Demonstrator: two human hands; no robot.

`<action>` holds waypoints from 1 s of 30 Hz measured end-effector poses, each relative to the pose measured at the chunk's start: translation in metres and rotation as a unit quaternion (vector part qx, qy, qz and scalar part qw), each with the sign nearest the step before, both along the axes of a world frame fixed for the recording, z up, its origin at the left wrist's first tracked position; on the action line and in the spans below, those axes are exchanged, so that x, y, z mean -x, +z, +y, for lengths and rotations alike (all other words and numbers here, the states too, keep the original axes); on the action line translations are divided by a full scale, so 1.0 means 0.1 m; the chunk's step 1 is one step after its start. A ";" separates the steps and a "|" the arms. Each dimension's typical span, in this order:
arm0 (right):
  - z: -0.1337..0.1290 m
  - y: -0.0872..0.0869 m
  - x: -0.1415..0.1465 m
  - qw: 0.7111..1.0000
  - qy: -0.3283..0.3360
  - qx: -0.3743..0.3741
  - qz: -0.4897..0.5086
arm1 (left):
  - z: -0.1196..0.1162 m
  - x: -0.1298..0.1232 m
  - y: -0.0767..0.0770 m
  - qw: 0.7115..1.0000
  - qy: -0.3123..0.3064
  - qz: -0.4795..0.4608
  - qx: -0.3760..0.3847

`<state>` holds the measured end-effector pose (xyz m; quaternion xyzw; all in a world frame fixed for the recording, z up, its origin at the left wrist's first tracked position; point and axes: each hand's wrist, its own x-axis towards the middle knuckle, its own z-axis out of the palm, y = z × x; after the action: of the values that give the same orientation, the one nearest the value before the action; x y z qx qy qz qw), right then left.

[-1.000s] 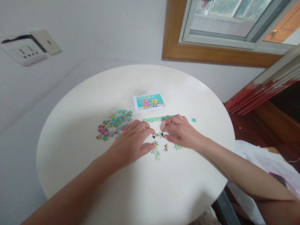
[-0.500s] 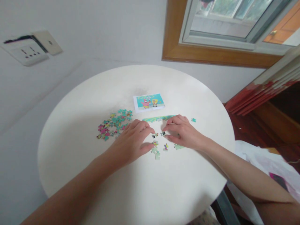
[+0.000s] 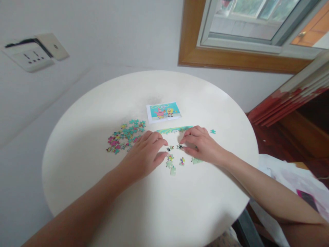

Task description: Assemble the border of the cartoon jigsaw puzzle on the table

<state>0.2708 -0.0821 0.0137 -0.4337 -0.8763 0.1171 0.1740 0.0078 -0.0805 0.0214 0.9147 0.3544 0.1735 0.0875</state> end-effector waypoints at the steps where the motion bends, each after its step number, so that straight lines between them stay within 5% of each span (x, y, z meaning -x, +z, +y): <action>1: 0.00 0.00 0.01 1.000 -0.002 -0.003 -0.001 | 0.00 0.00 -0.01 1.000 0.000 0.003 0.000; 30: 0.01 -0.02 0.13 0.998 0.052 -0.020 -0.002 | 0.04 -0.06 -0.11 1.000 -0.010 -0.024 -0.006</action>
<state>0.2577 -0.0815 0.0119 -0.3840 -0.9002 0.1073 0.1748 0.0138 -0.0762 0.0106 0.9144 0.3417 0.1967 0.0921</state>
